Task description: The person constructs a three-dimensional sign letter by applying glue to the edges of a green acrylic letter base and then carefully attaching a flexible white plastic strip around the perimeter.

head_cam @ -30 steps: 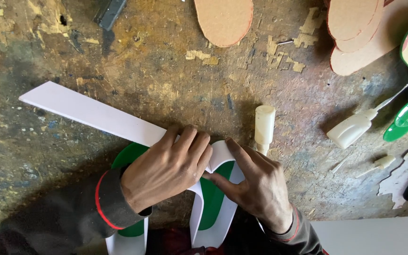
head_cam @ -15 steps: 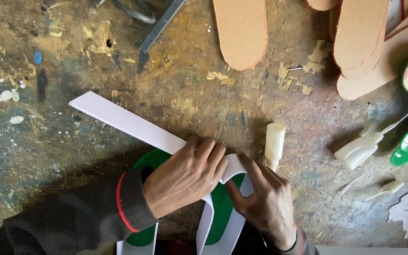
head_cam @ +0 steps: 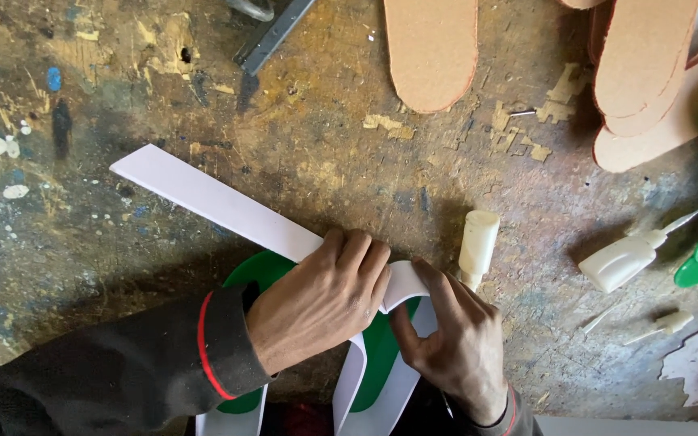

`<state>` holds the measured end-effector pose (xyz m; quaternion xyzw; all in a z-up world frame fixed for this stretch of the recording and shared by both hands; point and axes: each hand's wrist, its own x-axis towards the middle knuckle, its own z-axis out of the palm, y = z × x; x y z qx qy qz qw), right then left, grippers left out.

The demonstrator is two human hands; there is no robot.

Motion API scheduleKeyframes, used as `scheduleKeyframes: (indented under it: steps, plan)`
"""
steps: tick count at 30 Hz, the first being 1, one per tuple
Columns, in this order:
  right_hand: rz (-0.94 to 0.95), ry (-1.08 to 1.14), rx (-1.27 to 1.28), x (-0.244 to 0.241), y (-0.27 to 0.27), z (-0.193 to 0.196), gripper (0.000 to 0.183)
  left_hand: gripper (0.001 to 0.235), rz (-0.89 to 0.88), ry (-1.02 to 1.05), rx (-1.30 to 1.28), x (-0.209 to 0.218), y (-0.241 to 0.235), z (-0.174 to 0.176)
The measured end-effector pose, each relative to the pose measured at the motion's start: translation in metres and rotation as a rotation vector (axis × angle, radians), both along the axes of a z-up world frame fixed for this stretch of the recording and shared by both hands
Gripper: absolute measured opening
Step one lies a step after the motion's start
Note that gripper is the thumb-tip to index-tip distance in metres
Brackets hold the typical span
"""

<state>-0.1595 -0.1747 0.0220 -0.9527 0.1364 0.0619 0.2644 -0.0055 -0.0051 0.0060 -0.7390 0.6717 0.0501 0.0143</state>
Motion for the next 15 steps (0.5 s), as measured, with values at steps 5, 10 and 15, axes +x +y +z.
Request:
scheduleKeyframes:
  steps: [5, 10, 15]
  plan:
    - [-0.004, 0.11, 0.07, 0.002, -0.006, 0.006, 0.051, 0.02, -0.004, 0.006, 0.0, 0.0, -0.001, 0.0]
    - [-0.006, 0.319, 0.027, -0.008, -0.018, 0.037, 0.081, 0.023, -0.011, 0.0, -0.048, -0.002, 0.003, -0.011]
    - [-0.347, -0.041, -0.058, -0.015, -0.048, 0.037, 0.039, 0.026, -0.05, 0.003, -0.039, -0.005, 0.008, -0.02]
